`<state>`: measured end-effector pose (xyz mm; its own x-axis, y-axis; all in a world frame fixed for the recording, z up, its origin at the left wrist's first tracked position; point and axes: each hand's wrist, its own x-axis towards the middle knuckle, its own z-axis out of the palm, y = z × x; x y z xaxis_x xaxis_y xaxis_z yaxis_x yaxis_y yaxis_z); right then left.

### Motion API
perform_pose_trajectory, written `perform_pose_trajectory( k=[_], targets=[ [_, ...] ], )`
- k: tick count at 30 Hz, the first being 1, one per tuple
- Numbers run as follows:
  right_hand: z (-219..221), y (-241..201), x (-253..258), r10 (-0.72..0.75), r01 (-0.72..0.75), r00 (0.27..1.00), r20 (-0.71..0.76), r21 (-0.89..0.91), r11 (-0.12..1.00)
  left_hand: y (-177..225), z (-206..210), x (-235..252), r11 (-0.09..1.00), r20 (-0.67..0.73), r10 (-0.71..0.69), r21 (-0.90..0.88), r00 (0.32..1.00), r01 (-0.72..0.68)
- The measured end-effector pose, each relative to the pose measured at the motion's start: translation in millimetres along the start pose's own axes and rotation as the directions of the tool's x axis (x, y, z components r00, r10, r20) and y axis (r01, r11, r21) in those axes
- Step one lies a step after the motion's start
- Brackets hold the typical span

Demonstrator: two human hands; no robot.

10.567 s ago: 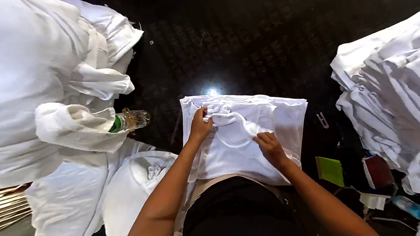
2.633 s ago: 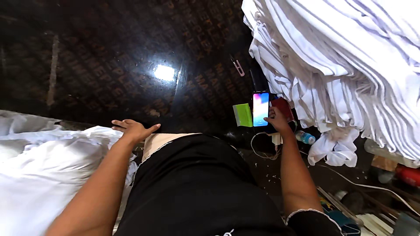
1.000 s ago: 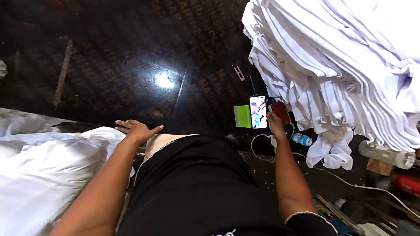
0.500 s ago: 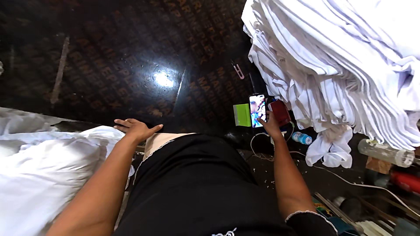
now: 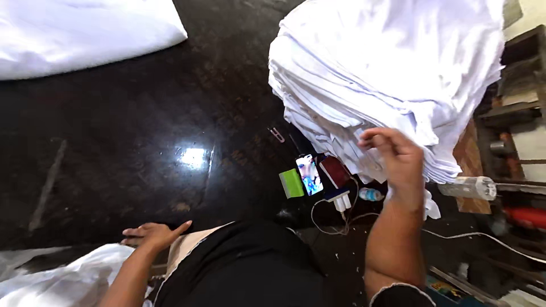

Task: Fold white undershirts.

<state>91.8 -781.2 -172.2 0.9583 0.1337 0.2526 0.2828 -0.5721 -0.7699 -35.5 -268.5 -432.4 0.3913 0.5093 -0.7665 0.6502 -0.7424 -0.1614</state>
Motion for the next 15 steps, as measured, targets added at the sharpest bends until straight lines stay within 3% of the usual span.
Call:
perform_pose_trajectory(
  k=[2,4,10,15],
  targets=[
    [-35.9,-11.4,17.1,-0.093,0.054,0.975,-0.203,-0.190,0.980,1.0,-3.3,-1.6,1.000,-0.003,0.000,0.009,1.000,0.000],
    [-54.8,-5.4,35.4,-0.058,-0.057,0.954,-0.295,-0.370,0.927,0.8,-4.0,-2.8,1.000,-0.009,-0.002,-0.006,1.000,0.002],
    [-44.5,11.3,84.5,0.189,-0.287,0.956,-0.225,-0.571,0.770,0.7,-10.3,-8.9,1.000,0.004,0.008,-0.010,1.000,-0.008],
    [-46.2,13.0,72.8,0.112,-0.223,0.965,-0.238,-0.514,0.828,-1.0,-15.9,-9.3,1.000,0.020,0.006,-0.009,1.000,-0.006]
  ],
)
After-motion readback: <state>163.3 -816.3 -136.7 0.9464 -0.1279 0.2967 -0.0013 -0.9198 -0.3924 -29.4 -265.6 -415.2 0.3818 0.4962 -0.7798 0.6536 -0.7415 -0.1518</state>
